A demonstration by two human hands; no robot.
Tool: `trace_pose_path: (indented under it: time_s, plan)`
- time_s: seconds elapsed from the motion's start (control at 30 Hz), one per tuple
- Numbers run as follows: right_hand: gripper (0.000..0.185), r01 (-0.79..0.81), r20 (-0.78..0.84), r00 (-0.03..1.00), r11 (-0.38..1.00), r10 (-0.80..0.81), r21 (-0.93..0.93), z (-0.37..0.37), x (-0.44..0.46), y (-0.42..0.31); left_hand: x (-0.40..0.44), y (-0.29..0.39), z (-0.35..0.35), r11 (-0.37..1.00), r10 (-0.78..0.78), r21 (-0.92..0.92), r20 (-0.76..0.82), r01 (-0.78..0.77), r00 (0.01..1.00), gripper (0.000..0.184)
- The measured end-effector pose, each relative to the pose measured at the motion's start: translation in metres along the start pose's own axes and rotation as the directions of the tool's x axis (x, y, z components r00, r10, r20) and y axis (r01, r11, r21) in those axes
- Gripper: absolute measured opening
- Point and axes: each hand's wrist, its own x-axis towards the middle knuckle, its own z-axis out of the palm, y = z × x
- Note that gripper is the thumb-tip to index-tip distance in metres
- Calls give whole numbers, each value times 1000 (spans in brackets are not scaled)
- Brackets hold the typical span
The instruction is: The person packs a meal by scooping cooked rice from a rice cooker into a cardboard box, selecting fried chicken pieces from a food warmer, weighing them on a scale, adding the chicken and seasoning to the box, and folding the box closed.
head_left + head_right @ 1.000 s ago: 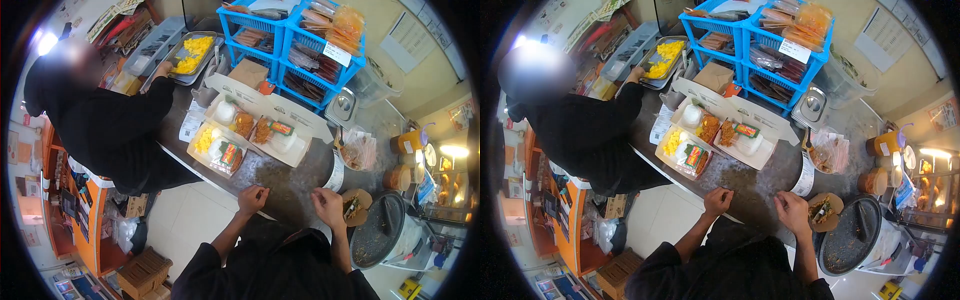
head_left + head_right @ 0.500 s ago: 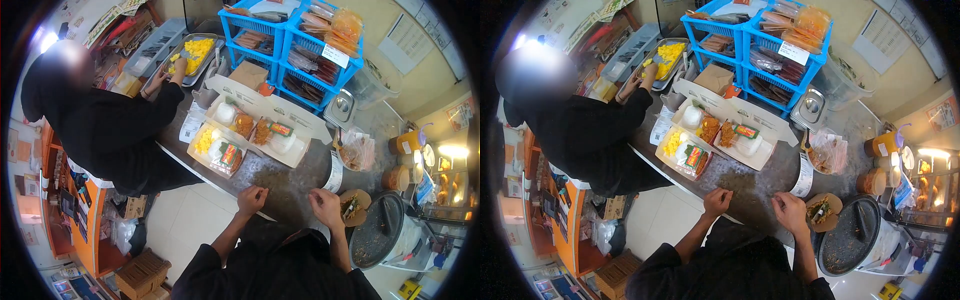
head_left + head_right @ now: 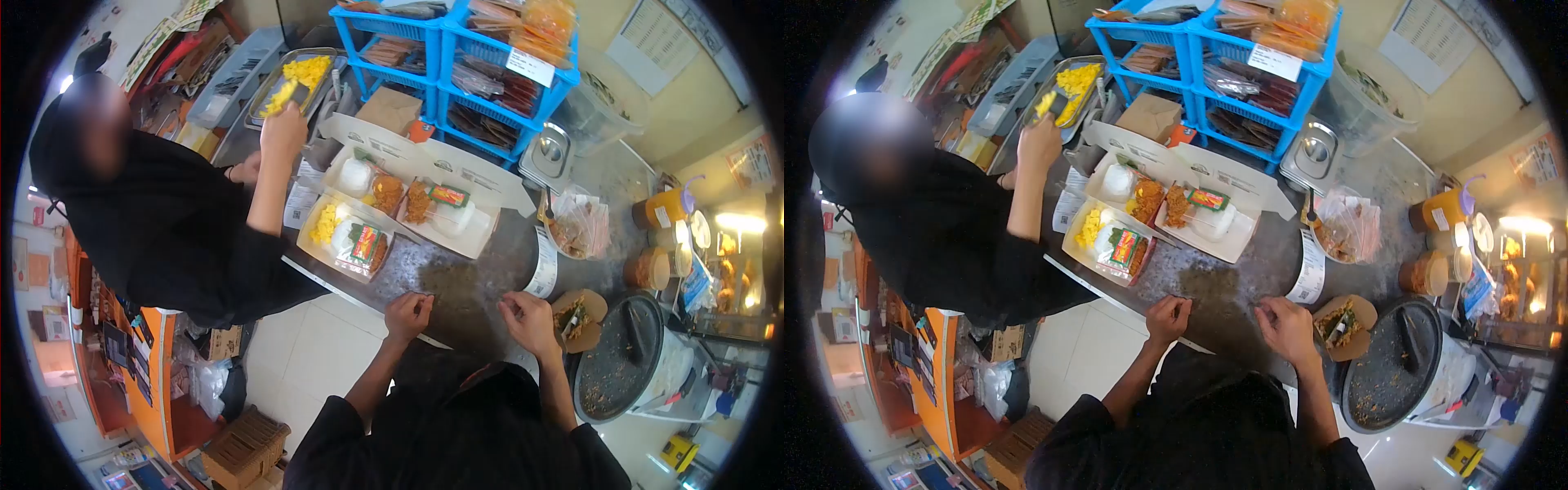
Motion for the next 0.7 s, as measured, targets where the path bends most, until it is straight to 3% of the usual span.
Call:
trace_pose_path:
  time_s: [0.17,0.7]
  plan:
    - [15,57,-46,997,998,-57,-2,2,-4,4,-2,-1,2,999,16,31,-3,-16,1000,15]
    - [17,35,-22,999,999,-35,-11,-1,-9,8,-3,-5,6,998,1,57,7,-1,1000,18]
